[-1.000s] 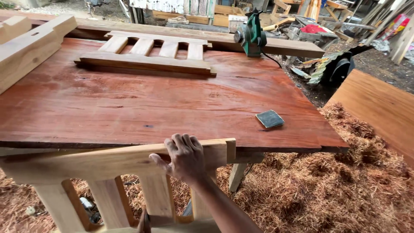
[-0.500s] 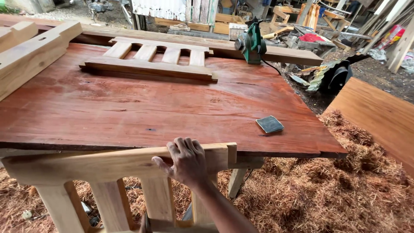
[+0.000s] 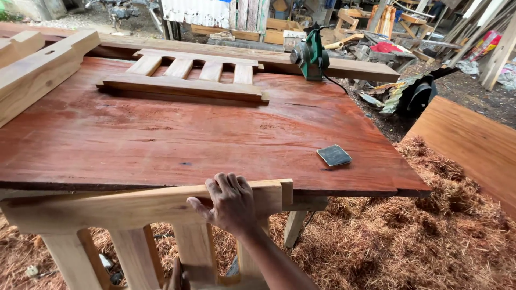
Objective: The person sands a wooden chair backrest with a sanding block, holding the piece between their legs while seated. They rub the sanding block along the edges and surfaces of the wood, then wipe the surface with their hand.
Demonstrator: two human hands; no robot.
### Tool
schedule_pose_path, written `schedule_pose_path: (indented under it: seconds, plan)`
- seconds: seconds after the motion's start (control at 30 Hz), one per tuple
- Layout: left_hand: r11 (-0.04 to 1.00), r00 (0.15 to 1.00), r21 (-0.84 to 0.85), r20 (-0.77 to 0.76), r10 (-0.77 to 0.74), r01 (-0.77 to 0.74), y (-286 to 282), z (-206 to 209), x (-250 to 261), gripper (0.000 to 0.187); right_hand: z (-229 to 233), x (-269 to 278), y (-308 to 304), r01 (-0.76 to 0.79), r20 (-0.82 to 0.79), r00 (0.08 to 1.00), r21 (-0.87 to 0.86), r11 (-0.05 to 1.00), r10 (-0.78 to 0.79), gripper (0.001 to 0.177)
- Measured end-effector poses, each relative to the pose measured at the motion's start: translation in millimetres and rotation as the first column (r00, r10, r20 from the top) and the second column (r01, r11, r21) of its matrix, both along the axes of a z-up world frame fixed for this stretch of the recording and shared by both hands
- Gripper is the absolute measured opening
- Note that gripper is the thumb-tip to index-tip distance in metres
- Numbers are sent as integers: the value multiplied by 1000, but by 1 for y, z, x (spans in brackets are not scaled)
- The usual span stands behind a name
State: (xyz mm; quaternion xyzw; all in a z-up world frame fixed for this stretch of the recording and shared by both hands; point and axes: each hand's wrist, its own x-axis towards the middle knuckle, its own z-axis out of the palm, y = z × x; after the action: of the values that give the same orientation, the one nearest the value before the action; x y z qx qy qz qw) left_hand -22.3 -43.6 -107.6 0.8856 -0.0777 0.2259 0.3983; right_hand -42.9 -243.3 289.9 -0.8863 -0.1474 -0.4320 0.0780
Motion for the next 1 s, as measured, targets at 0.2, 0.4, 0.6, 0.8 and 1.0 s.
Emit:
schedule_pose_path:
  seconds: [0.2,0.4,0.6,0.8,1.0]
  plan:
    - [996,859,22,503,-90,91,-10,-21,-3,64,-6,5,-1,-3,-32,999,-9,1000,2,59]
    - [669,987,-743,-84,-138,30,-59,132,-15,62,-22,16,-6,19,-29,999,-35,999,-20,65]
    - [429,995,-903,-27,-95,16,-68,172,-36,59,-11,15,-4,57,-28,998,-77,995,-60,66]
    - [914,992,-405,128,20,34,-63,8,-33,68,11,-1,7,72,97,993,-62,996,-65,59]
    - [870,998,-491,62,-20,48,-79,186,-56,80,13,-3,10,115,102,989,-112,987,-103,55]
